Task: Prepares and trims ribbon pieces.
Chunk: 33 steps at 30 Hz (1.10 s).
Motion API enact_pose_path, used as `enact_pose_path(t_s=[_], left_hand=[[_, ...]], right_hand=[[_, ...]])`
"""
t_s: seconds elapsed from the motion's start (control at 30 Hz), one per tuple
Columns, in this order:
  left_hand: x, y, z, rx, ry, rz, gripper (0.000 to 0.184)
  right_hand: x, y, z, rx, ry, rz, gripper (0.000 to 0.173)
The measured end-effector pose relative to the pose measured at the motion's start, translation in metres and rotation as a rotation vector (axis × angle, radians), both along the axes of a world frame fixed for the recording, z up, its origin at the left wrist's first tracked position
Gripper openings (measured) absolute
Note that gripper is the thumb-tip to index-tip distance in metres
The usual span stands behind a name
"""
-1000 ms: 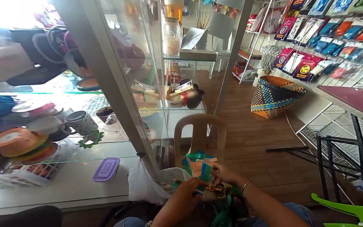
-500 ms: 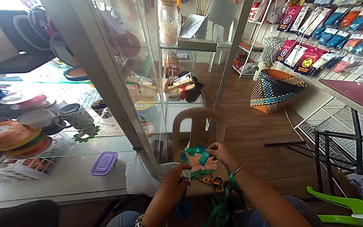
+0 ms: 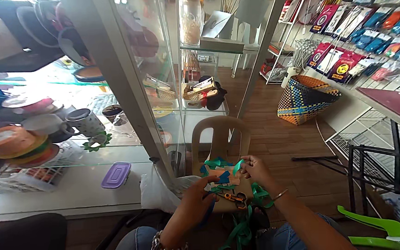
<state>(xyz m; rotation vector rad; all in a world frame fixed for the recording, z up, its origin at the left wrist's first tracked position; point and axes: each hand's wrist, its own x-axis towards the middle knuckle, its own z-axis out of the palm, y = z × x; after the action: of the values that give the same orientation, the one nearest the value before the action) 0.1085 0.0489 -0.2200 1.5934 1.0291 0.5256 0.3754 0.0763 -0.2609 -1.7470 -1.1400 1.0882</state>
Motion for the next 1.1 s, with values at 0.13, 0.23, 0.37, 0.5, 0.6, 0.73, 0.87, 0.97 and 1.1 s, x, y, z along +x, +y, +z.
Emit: enact_pose_path(t_s=[0.13,0.23,0.37,0.5,0.6,0.73,0.87,0.97,1.1], left_hand=[[0.012,-0.007,-0.003,0.047,-0.117,-0.023,0.052],[0.022,-0.011,-0.012,0.122,-0.196,-0.039,0.059],[0.031,-0.015,-0.025,0.257,-0.217,-0.047,0.067],[0.036,-0.017,-0.031,0.3,-0.19,-0.069,0.063],[0.041,-0.018,-0.036,0.322,-0.215,-0.098,0.059],[0.044,-0.018,-0.039,0.284,-0.229,-0.1,0.057],[0.042,-0.014,-0.035,-0.046,-0.4,-0.128,0.061],[0.045,-0.015,-0.035,-0.198,-0.431,-0.142,0.058],[0.048,-0.019,-0.043,-0.239,-0.373,-0.206,0.041]], right_hand=[[-0.028,-0.041,0.036,0.073,-0.009,0.203,0.024],[-0.037,-0.059,0.041,0.051,0.044,0.376,0.018],[-0.035,-0.066,0.034,0.037,0.134,0.497,0.02],[-0.028,-0.065,0.03,0.026,0.08,0.532,0.017],[-0.021,-0.066,0.031,0.043,0.015,0.596,0.018],[-0.021,-0.071,0.033,0.129,-0.185,0.651,0.024],[-0.026,-0.078,0.027,0.388,-0.348,0.539,0.024],[-0.025,-0.077,0.023,0.576,-0.493,0.406,0.022],[-0.018,-0.072,0.021,0.658,-0.593,0.313,0.021]])
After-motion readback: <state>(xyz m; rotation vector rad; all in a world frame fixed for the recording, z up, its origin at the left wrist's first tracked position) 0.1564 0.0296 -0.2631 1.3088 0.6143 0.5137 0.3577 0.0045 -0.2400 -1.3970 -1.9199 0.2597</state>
